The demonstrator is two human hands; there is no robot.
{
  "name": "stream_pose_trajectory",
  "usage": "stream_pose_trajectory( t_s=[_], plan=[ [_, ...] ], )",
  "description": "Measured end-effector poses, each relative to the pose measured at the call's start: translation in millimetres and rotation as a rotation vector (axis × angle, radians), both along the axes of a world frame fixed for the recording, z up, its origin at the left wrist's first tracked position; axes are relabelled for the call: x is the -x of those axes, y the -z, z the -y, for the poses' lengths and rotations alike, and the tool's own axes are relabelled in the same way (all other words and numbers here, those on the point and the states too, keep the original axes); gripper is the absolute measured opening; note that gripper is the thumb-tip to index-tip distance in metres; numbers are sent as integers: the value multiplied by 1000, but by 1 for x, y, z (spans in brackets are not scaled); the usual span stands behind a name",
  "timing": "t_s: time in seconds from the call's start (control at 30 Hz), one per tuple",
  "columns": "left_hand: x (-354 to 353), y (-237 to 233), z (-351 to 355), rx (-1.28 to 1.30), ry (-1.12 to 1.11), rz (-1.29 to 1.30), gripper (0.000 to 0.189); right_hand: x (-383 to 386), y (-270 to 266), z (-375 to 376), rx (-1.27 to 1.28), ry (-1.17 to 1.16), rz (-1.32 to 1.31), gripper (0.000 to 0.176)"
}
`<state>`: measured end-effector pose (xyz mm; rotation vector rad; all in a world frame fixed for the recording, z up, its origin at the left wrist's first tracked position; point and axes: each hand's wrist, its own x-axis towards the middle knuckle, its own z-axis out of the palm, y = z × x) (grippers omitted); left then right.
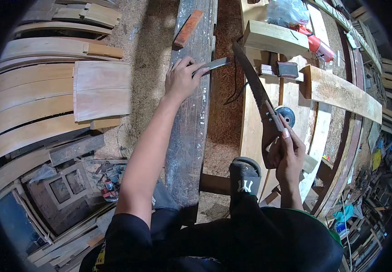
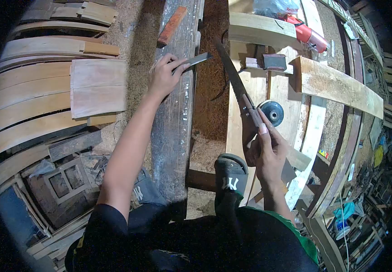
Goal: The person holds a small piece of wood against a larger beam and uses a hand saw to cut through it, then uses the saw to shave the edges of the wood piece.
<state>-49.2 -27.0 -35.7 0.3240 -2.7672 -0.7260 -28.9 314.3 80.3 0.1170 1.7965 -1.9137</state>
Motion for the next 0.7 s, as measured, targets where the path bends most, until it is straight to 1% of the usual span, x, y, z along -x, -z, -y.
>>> stream_pose_trajectory(
  t_s=[0.13, 0.23, 0.33, 0.4, 0.57, 0.63, 0.7],
  plan=[
    [-1, -1, -1, 44, -8, 0, 25, -4, 2, 0, 20, -2, -5, 42],
    [-1, -3, -2, 51, -3, -11, 25, -5, -3, 2, -24, -10, -32, 42],
    [-3, -3, -6, 93, -17, -27, 27, -5, -4, 1, 16, -7, 5, 42],
    [-4, -2, -8, 94, -29, -22, 27, -6, -1, 1, -26, 3, -14, 41],
    [-9, 2, -16, 86, -61, -61, 30, -6, 1, -1, -13, 0, -5, 40],
    [-13, 4, -22, -21, -62, -129, 31, -5, 1, 0, 3, -2, 7, 40],
    [-16, 5, -26, 15, -87, -126, 32, -5, 2, 2, 9, -14, 14, 41]
  ],
)
